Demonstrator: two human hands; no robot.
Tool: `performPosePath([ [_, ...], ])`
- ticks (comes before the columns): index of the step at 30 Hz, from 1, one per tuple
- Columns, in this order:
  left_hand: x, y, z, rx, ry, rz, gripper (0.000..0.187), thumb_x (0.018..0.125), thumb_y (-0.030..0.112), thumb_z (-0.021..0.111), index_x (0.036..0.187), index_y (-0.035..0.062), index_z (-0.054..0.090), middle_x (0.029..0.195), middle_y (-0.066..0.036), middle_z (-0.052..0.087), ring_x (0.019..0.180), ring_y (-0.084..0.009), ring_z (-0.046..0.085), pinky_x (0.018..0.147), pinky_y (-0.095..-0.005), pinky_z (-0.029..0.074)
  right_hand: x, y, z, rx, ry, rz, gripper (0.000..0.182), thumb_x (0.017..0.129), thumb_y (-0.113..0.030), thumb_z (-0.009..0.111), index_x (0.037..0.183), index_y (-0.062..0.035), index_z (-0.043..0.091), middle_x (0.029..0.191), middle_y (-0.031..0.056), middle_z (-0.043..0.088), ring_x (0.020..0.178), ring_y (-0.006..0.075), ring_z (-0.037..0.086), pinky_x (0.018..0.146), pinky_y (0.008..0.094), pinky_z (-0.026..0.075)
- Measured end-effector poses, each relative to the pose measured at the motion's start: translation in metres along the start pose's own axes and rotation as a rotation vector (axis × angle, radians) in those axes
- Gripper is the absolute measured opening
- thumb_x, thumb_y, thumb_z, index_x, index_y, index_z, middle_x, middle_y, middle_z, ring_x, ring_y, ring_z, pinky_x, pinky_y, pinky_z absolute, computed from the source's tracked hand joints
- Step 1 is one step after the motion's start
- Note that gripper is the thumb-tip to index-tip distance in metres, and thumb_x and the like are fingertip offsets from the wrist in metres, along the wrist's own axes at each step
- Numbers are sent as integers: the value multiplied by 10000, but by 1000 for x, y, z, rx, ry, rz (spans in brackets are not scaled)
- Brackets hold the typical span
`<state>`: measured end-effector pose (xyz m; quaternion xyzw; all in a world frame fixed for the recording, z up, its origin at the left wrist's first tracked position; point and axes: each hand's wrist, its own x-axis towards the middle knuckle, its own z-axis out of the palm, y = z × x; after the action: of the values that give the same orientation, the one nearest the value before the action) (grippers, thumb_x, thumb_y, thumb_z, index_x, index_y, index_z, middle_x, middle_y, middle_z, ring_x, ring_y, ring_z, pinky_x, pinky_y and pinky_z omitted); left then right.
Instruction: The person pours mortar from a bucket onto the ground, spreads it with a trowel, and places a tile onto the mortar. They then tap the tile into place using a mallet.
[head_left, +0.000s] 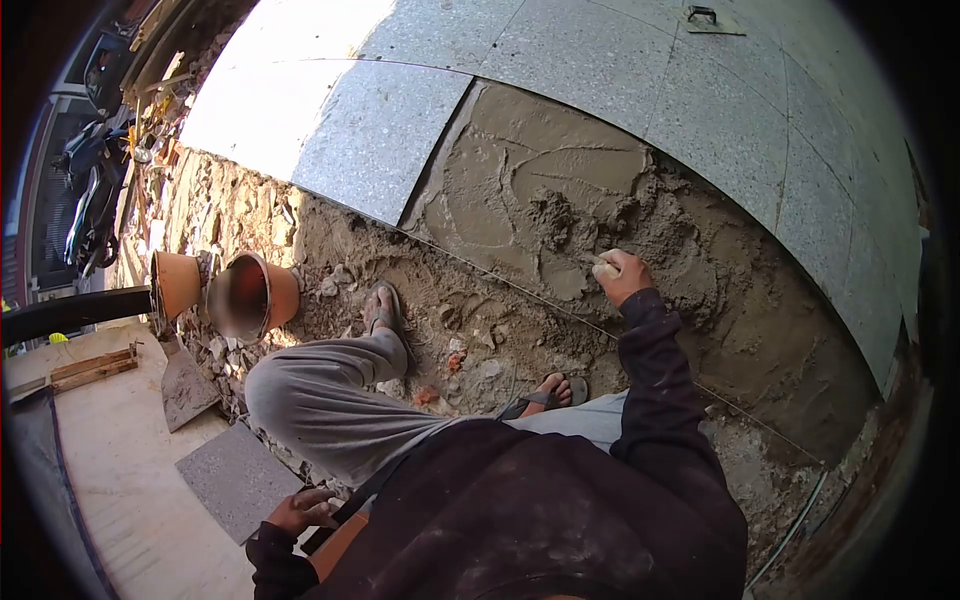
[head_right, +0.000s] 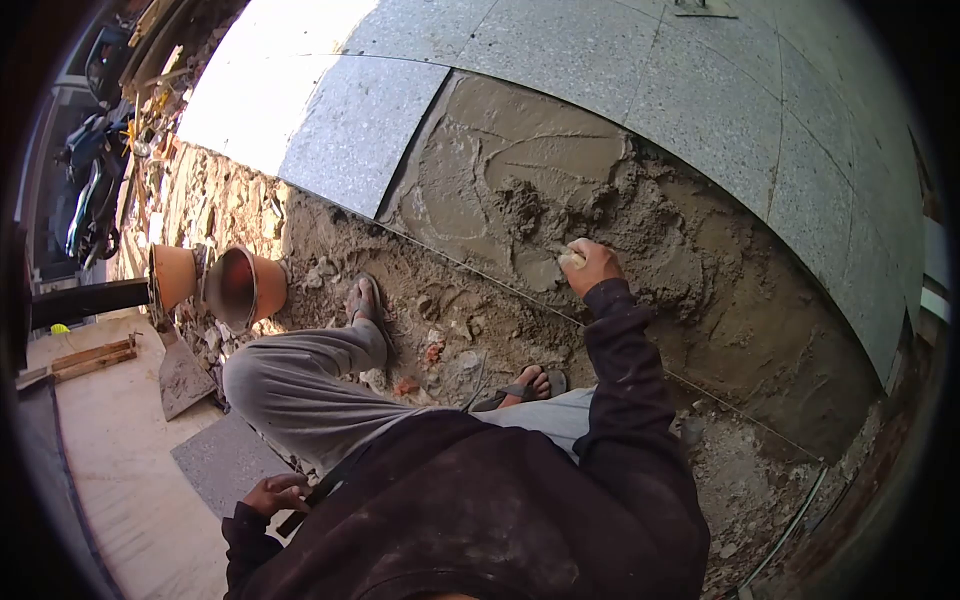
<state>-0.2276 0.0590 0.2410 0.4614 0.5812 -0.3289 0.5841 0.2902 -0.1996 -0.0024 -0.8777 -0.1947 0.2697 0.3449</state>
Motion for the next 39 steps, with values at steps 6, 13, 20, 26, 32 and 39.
performPosePath([
  [6,75,-100,-104,200,865,338,469,807,241,549,1166,-39,437,990,-160,581,855,-222,586,740,-316,471,29,-30,30,-20,-135,-77,308,722,-257,603,937,-37,597,858,170,615,810,306,599,722,378,471],
  [13,58,200,-70,898,938,1096,435,791,109,568,1196,45,421,1084,-165,520,986,-318,500,864,-368,392,55,-66,51,-110,-94,-217,312,692,-224,615,929,-21,604,828,185,618,802,322,605,716,374,474],
  [20,115,242,-36,1196,465,837,434,790,236,569,1182,90,455,947,-155,573,858,-318,555,733,-391,437,26,-4,31,-714,223,-396,346,719,-163,625,1034,-39,551,928,154,568,824,359,556,709,451,454],
  [26,118,256,-49,1171,468,920,466,776,221,588,1194,76,442,871,-183,570,786,-344,556,670,-414,438,-7,-7,62,244,240,362,275,822,-173,490,1023,12,520,723,129,580,553,205,564,534,329,457],
  [32,113,266,-35,1145,382,981,469,787,208,578,1210,79,420,851,-170,549,797,-350,539,700,-412,427,8,-37,175,514,233,405,318,861,-221,471,1080,9,488,715,101,553,485,177,541,488,329,452],
  [39,103,268,-31,1130,346,943,479,777,188,586,1214,86,417,882,-163,555,826,-346,536,726,-407,418,34,-55,163,-343,-101,114,317,855,-271,466,1050,-25,506,976,202,569,923,348,553,775,419,450],
])
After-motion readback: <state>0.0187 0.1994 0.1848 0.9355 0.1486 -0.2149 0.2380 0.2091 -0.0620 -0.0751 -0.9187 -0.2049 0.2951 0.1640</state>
